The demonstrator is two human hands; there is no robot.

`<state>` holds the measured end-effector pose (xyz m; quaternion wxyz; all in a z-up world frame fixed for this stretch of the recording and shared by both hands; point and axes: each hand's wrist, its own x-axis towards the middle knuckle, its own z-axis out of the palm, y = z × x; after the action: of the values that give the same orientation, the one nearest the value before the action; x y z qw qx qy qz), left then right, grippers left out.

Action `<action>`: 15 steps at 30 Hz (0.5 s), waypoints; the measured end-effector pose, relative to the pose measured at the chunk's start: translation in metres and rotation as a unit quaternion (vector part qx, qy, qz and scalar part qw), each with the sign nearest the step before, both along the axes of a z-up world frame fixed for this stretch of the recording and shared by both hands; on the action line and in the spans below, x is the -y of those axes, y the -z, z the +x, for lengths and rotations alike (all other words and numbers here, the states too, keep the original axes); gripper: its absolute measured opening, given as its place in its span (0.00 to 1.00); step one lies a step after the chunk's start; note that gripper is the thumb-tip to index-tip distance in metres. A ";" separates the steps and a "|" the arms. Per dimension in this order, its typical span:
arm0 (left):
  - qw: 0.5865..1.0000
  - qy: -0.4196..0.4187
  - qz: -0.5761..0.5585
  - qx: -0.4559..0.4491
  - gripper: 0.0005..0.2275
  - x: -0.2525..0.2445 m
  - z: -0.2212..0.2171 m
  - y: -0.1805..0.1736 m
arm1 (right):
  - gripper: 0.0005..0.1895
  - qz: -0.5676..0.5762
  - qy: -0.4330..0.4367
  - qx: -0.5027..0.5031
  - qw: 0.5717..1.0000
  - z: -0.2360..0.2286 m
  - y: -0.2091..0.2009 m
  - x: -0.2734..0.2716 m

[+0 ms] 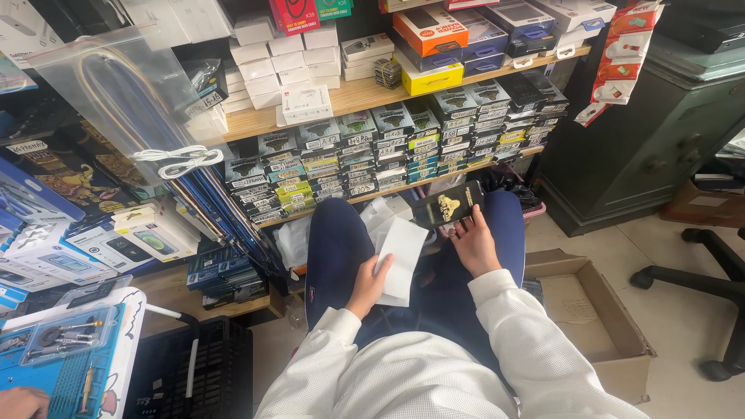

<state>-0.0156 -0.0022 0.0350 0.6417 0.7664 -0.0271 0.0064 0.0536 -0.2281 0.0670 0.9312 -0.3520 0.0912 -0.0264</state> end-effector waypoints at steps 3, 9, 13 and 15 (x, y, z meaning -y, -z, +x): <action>0.999 -0.025 -0.016 -0.016 0.19 -0.003 -0.001 0.004 | 0.12 0.018 -0.004 -0.001 1.000 0.002 0.005 0.001; 1.000 0.025 -0.007 -0.013 0.19 0.000 0.011 0.018 | 0.12 -0.197 -0.039 -0.004 0.980 0.023 0.048 -0.009; 0.999 0.030 -0.008 -0.023 0.18 0.001 -0.001 -0.004 | 0.14 -0.297 -0.054 0.031 0.953 0.034 0.072 -0.012; 0.999 0.036 0.001 -0.009 0.18 0.001 0.006 0.005 | 0.15 -0.346 -0.044 0.050 0.936 0.025 0.061 -0.016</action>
<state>-0.0097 -0.0032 0.0300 0.6412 0.7655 -0.0488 -0.0236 0.0784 -0.2125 0.0058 0.7555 -0.6542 0.0143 -0.0327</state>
